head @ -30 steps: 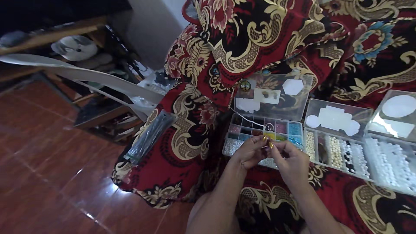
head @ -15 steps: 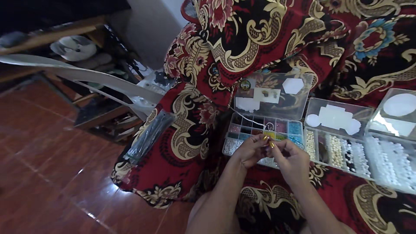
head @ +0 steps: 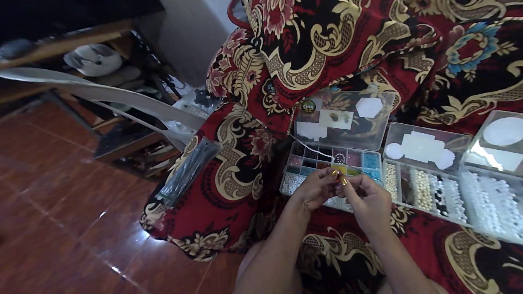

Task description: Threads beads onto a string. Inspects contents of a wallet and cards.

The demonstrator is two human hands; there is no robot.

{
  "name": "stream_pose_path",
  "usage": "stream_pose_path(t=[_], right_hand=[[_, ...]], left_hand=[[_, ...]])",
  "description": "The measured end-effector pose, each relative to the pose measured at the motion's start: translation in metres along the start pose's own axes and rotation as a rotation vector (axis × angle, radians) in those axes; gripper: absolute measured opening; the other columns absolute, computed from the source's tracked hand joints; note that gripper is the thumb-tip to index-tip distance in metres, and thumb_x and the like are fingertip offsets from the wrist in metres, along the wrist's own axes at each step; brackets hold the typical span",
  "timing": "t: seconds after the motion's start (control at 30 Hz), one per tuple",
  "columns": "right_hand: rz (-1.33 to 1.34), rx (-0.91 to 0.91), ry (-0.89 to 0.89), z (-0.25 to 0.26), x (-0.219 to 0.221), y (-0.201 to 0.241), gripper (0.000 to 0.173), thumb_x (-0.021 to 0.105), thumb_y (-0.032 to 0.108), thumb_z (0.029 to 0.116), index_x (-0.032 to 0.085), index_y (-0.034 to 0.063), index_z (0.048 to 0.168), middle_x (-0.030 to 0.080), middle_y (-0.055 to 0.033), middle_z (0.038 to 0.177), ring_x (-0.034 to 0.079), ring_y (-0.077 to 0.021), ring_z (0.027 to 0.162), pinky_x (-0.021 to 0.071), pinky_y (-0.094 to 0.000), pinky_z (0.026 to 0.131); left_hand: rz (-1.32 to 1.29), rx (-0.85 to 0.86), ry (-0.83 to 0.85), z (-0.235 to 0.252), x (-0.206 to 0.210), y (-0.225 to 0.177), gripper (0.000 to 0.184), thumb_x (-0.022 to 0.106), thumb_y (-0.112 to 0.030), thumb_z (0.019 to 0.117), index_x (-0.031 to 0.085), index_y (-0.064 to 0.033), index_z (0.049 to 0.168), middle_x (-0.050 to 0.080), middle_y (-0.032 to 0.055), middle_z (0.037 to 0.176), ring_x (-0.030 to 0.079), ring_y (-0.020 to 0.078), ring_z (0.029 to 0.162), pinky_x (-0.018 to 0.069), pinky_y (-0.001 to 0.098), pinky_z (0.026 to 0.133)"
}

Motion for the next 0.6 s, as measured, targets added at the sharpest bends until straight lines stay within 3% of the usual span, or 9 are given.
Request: stream_pose_path(t=[0.6], right_hand=[[-0.019,0.026,-0.005,0.0015,-0.0016,-0.0008,0.012,0.063,0.015,0.0914,0.071,0.0054,0.091,0.072,0.0063,0.073,0.065,0.0039,0.059,0.0555,-0.0141,0.053]], left_hand=[[0.007,0.007,-0.014,0.0016,-0.0001,0.0008,0.023,0.041,-0.005,0.107,0.062,-0.0097,0.099,0.071,-0.0007,0.087,0.069,0.0088,0.076,0.0583,0.027,0.076]])
Point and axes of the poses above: each hand's wrist, its own z-axis towards the middle knuckle, its own x-axis out of the palm, y = z × x, the point moved 4 cm from there along z, towards the middle knuckle
